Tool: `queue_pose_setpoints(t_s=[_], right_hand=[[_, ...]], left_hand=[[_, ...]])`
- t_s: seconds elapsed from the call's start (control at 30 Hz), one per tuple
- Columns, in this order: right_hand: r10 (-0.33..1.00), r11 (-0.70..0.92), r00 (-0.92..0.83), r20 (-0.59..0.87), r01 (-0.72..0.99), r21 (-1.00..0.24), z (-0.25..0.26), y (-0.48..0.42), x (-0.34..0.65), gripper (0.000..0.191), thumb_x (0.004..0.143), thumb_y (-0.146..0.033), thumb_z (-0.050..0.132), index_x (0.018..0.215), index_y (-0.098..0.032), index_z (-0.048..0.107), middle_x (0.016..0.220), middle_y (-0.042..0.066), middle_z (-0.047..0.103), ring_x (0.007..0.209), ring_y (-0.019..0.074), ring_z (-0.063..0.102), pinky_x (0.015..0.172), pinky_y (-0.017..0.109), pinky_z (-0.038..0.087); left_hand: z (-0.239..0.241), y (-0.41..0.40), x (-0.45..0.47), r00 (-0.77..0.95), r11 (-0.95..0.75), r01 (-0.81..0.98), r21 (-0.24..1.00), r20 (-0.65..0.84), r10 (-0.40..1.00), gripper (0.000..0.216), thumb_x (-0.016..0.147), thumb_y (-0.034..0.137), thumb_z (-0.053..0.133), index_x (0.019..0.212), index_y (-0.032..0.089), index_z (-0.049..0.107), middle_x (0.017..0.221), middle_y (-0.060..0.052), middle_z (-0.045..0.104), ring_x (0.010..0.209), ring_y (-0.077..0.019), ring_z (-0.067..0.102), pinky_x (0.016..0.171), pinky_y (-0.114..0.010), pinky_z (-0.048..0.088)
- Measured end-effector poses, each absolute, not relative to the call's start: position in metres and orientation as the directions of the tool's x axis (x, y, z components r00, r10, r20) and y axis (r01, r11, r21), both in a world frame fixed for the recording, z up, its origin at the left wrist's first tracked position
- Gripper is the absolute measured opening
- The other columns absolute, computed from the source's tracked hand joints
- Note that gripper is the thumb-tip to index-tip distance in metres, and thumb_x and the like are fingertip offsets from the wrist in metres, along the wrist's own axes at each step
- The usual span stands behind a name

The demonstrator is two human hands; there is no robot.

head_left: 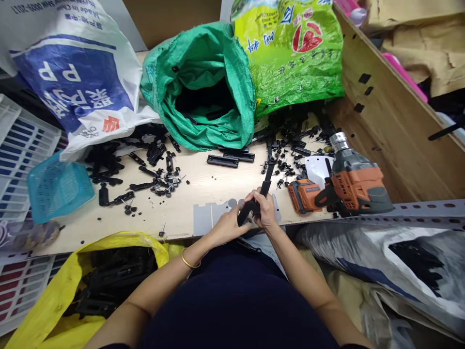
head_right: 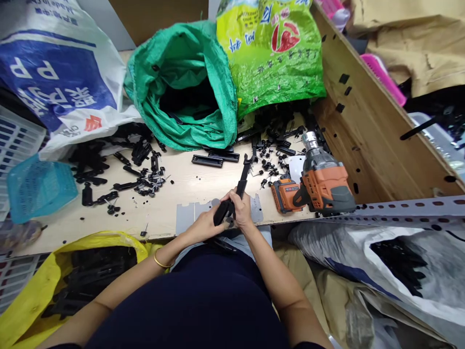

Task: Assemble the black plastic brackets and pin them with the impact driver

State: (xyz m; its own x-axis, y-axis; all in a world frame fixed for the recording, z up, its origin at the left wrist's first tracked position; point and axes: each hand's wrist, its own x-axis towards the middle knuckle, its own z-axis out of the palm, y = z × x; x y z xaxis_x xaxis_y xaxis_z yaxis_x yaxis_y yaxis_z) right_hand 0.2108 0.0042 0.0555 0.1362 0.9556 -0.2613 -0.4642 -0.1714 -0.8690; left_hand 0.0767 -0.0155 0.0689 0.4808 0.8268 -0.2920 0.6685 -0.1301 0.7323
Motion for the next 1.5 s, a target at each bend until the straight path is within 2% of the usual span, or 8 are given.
queue_pose_setpoints(t_s=[0.13, 0.33, 0.9, 1.03, 1.17, 1.27, 1.37, 1.5], right_hand=[[0.961, -0.236, 0.011, -0.275, -0.481, -0.844, 0.06, -0.003, 0.219, 0.026, 0.072, -0.038, 0.062, 0.057, -0.017, 0.056, 0.055, 0.0, 0.058, 0.053, 0.0126, 0.057, 0.054, 0.026, 0.047], [0.905, -0.148, 0.262, -0.336, -0.546, -0.825, 0.065, -0.002, 0.202, 0.026, 0.07, -0.038, 0.061, 0.056, -0.017, 0.054, 0.053, -0.002, 0.058, 0.046, 0.0097, 0.052, 0.048, 0.023, 0.045], [0.864, 0.0, 0.417, -0.282, -0.56, -0.829, 0.054, 0.015, 0.188, 0.028, 0.075, -0.04, 0.058, 0.059, -0.02, 0.046, 0.055, -0.004, 0.057, 0.05, 0.0107, 0.055, 0.055, 0.025, 0.049], [0.872, -0.241, 0.298, -0.389, -0.431, -0.87, 0.038, 0.017, 0.211, 0.028, 0.07, -0.045, 0.065, 0.07, -0.02, 0.054, 0.066, 0.0, 0.064, 0.06, 0.0129, 0.061, 0.059, 0.025, 0.05], [0.801, -0.586, -0.126, -0.585, 0.033, -0.81, 0.032, 0.005, 0.258, 0.035, 0.07, -0.052, 0.066, 0.068, -0.017, 0.057, 0.059, 0.003, 0.064, 0.053, 0.0154, 0.06, 0.05, 0.027, 0.048], [0.939, -0.272, -0.09, -0.331, 0.391, -0.88, 0.034, 0.001, 0.275, 0.027, 0.076, -0.044, 0.063, 0.072, -0.018, 0.059, 0.065, 0.004, 0.065, 0.061, 0.0177, 0.061, 0.06, 0.031, 0.05], [0.987, 0.131, -0.16, 0.03, 0.669, -0.731, 0.029, 0.011, 0.269, 0.027, 0.077, -0.034, 0.065, 0.098, -0.018, 0.062, 0.097, 0.011, 0.066, 0.094, 0.0264, 0.06, 0.085, 0.042, 0.047], [0.916, 0.354, -0.4, 0.023, 0.781, -0.515, 0.008, 0.031, 0.255, 0.045, 0.079, -0.028, 0.065, 0.121, -0.018, 0.055, 0.115, 0.014, 0.06, 0.107, 0.0292, 0.054, 0.091, 0.045, 0.043]], left_hand=[[0.074, -0.021, 0.081, 0.497, -0.145, 0.716, 0.683, -0.352, 0.793, 0.022, 0.079, 0.022, 0.051, 0.1, 0.016, 0.057, 0.08, -0.008, 0.068, 0.072, -0.0248, 0.066, 0.065, -0.031, 0.047], [0.083, -0.022, 0.094, 0.392, -0.065, 0.741, 0.668, -0.353, 0.85, 0.018, 0.081, 0.021, 0.047, 0.092, 0.015, 0.059, 0.073, -0.008, 0.066, 0.065, -0.021, 0.064, 0.058, -0.027, 0.044], [0.078, 0.015, 0.084, 0.531, -0.255, 0.771, 0.583, -0.368, 0.763, 0.021, 0.08, 0.024, 0.048, 0.094, 0.014, 0.059, 0.078, -0.01, 0.068, 0.069, -0.0235, 0.065, 0.058, -0.027, 0.042], [0.06, 0.045, 0.072, 0.6, -0.32, 0.764, 0.561, -0.434, 0.672, 0.019, 0.082, 0.027, 0.049, 0.091, 0.016, 0.061, 0.08, -0.006, 0.067, 0.071, -0.0206, 0.064, 0.061, -0.026, 0.044], [0.045, 0.065, 0.055, 0.563, -0.451, 0.825, 0.341, -0.424, 0.71, 0.041, 0.08, 0.024, 0.056, 0.121, 0.019, 0.05, 0.11, -0.01, 0.059, 0.09, -0.0234, 0.062, 0.074, -0.031, 0.048], [0.038, 0.063, 0.047, 0.585, -0.543, 0.811, 0.219, -0.323, 0.744, 0.046, 0.083, 0.011, 0.05, 0.127, 0.019, 0.044, 0.112, -0.012, 0.056, 0.101, -0.0256, 0.057, 0.084, -0.037, 0.046], [0.028, 0.055, 0.046, 0.635, -0.594, 0.767, 0.243, -0.159, 0.756, 0.043, 0.084, 0.009, 0.047, 0.127, 0.016, 0.045, 0.116, -0.013, 0.055, 0.108, -0.026, 0.052, 0.093, -0.041, 0.042], [0.012, 0.052, 0.047, 0.636, -0.57, 0.736, 0.365, -0.086, 0.767, 0.037, 0.088, 0.016, 0.049, 0.125, 0.018, 0.046, 0.111, -0.007, 0.059, 0.103, -0.0215, 0.054, 0.088, -0.034, 0.045]])
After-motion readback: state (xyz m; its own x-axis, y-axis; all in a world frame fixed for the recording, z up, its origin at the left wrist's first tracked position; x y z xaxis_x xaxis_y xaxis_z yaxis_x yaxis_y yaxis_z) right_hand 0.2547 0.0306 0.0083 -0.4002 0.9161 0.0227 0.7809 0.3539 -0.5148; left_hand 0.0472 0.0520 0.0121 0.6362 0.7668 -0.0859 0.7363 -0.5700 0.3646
